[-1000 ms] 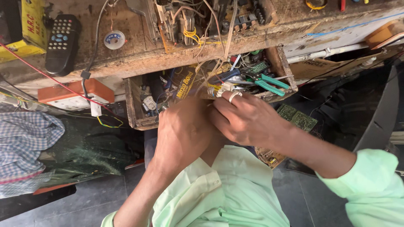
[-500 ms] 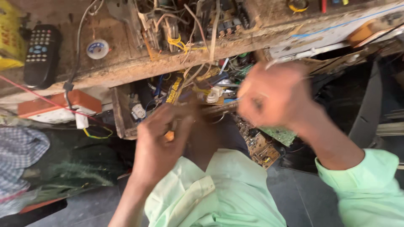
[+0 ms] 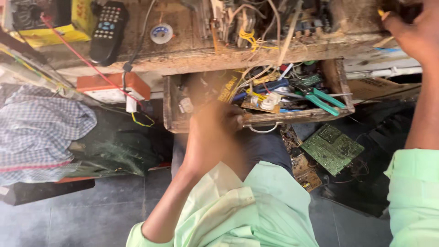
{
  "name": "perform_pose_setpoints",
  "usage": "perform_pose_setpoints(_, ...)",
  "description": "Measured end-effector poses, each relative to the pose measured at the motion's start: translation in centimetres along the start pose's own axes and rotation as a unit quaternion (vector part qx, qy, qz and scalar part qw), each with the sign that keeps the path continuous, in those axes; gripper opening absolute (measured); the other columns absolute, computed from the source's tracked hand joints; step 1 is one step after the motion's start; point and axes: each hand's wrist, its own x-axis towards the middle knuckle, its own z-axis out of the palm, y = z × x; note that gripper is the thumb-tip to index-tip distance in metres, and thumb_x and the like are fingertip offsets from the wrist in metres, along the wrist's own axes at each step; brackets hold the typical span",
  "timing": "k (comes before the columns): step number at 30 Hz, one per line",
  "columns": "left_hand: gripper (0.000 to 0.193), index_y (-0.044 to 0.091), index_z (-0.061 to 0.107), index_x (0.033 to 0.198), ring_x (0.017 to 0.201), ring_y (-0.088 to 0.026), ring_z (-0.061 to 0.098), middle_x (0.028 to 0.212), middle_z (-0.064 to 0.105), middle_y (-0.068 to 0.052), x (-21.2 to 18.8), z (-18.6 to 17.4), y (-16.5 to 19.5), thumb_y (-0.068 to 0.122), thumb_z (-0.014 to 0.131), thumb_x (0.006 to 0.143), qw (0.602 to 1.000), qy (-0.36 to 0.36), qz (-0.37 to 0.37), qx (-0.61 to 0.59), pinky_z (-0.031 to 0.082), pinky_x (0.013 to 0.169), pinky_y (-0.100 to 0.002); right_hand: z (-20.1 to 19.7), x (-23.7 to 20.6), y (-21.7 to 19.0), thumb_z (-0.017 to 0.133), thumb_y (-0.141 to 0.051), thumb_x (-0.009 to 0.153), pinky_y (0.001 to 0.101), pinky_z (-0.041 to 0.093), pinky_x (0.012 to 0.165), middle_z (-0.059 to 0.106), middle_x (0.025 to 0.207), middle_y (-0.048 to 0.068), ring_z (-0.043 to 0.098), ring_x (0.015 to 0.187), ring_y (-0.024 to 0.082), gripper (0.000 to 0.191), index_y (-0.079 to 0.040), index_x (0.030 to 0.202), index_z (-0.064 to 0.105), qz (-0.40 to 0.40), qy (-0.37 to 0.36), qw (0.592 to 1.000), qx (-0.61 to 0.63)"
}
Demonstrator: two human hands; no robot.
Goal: The person solders components onto green circuit boards at a cluttered workbench, holding a soldering iron in one hand and wire or board in the other. They reposition the boards, work on different boards one at a time, and use pliers to handle parts between soldering passes.
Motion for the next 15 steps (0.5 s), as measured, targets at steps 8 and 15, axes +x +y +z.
perform_pose_setpoints(8, 0.024, 0.002, 0.070, 0.107, 0.089, -0.027, 0.074, 0.099, 0.073, -0.014, 0.1, -0.1, -0.9, 0.000, 0.058, 0.087, 0.999, -0.016, -0.022, -0.021, 0.057, 0.080, -0.038, 0.6, -3.9, -2.5, 0.074, -0.014, 0.103, 0.0256, 0.051, 0.081, 0.065, 0.115, 0.009, 0.062, 0.094, 0.013, 0.031, 0.002, 0.125, 0.059, 0.007, 0.067, 0.997, -0.026)
perform_pose_setpoints(15, 0.012, 0.004, 0.065, 0.102, 0.096, -0.035, 0.067, 0.102, 0.065, -0.014, -0.7, 0.8, -1.1, 0.000, 0.058, 0.093, 0.995, -0.001, 0.095, 0.019, 0.054, 0.083, -0.043, 5.6, -13.0, -15.1, 0.082, -0.016, 0.095, 0.0221, 0.056, 0.081, 0.067, 0.129, 0.013, 0.066, 0.099, 0.012, 0.053, 0.000, 0.140, 0.058, 0.003, 0.100, 0.968, 0.229)
